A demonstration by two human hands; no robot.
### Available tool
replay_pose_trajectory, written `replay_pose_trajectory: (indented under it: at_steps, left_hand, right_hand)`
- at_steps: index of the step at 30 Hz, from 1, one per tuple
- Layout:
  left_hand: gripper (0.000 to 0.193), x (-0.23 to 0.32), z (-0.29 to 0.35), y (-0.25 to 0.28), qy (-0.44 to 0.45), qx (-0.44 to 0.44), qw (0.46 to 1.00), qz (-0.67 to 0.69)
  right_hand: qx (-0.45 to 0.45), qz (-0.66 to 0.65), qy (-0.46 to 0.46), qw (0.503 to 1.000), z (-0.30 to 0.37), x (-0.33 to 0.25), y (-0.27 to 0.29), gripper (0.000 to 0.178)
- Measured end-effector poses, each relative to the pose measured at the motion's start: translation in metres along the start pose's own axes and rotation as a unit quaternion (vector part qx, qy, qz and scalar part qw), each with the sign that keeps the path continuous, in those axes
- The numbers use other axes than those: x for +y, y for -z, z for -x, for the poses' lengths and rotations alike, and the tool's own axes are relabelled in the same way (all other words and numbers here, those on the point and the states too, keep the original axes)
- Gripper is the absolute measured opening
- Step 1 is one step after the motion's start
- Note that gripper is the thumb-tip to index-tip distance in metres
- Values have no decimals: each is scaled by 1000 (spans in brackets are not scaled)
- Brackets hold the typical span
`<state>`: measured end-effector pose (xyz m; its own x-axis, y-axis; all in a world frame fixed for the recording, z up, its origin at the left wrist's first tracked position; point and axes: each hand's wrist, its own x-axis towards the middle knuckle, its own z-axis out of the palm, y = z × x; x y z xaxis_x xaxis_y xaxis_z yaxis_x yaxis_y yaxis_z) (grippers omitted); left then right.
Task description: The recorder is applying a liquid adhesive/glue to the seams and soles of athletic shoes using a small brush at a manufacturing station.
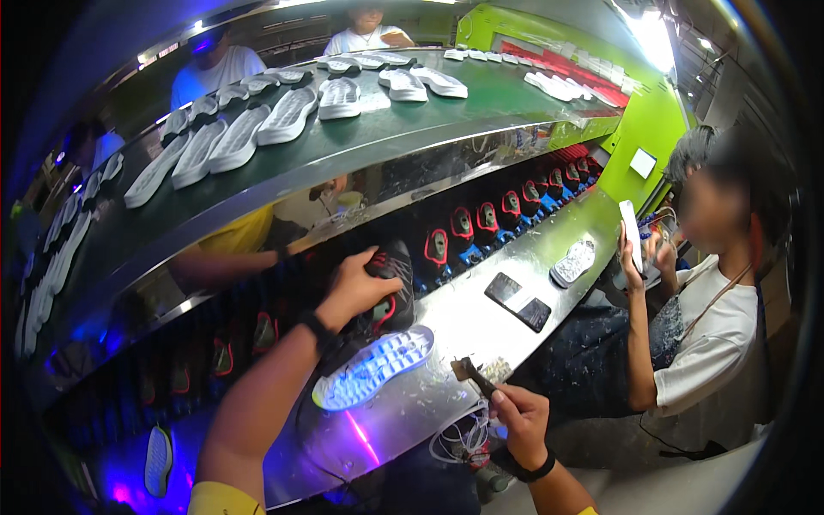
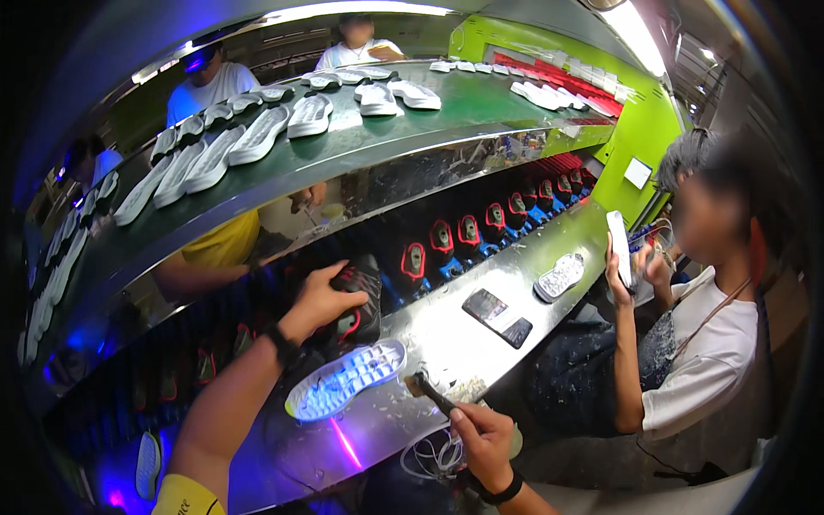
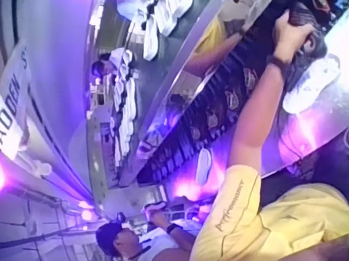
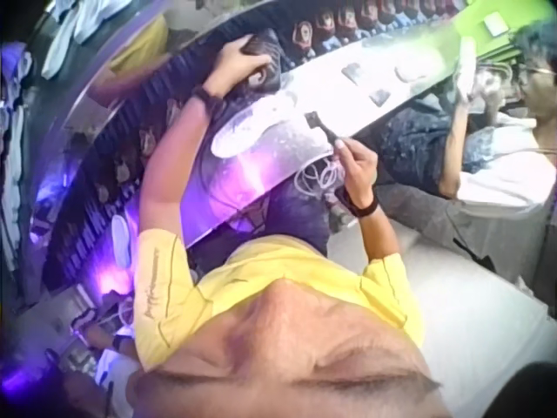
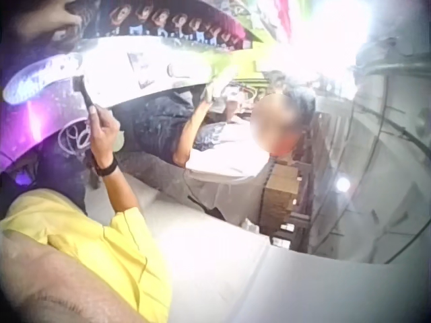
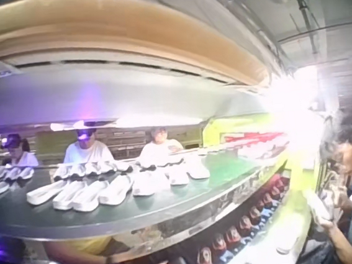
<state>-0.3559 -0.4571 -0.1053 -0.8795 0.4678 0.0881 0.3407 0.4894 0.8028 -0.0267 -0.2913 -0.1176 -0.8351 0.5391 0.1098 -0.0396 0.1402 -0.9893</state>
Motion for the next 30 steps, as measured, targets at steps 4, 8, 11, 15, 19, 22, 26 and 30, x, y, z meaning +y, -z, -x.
replay_pose_trajectory:
  at_steps: [4,8,11,15,19,22,26,30]
  left_hand:
    - [84,-24,-79,-37,-48,-15,986,-158]
    - [60,-57,-114,-75,-31,-34,971,-235]
    - [46,-55,-131,-67,-52,-33,969,-238]
    - [42,-212,-152,17,-224,68,942,-239]
    - [43,-185,-123,41,-106,22,986,-123]
    - [44,-146,-70,74,-6,-9,999,-36]
    - [41,-96,39,125,78,120,947,288]
    - [31,-93,163,170,131,51,796,589]
  right_hand:
    - [22,19,-45,999,3,8,-4,17]
    - [16,54,-66,996,5,23,0,18]
    - [35,67,-75,994,10,26,8,18]
    - [26,38,-63,997,11,37,-7,20]
    - [36,26,-66,997,23,38,-1,21]
    - [29,8,-49,998,31,28,-10,21]
    - [-10,-11,-51,999,45,10,-20,21]
    - [-84,-30,-36,995,60,2,-42,21]
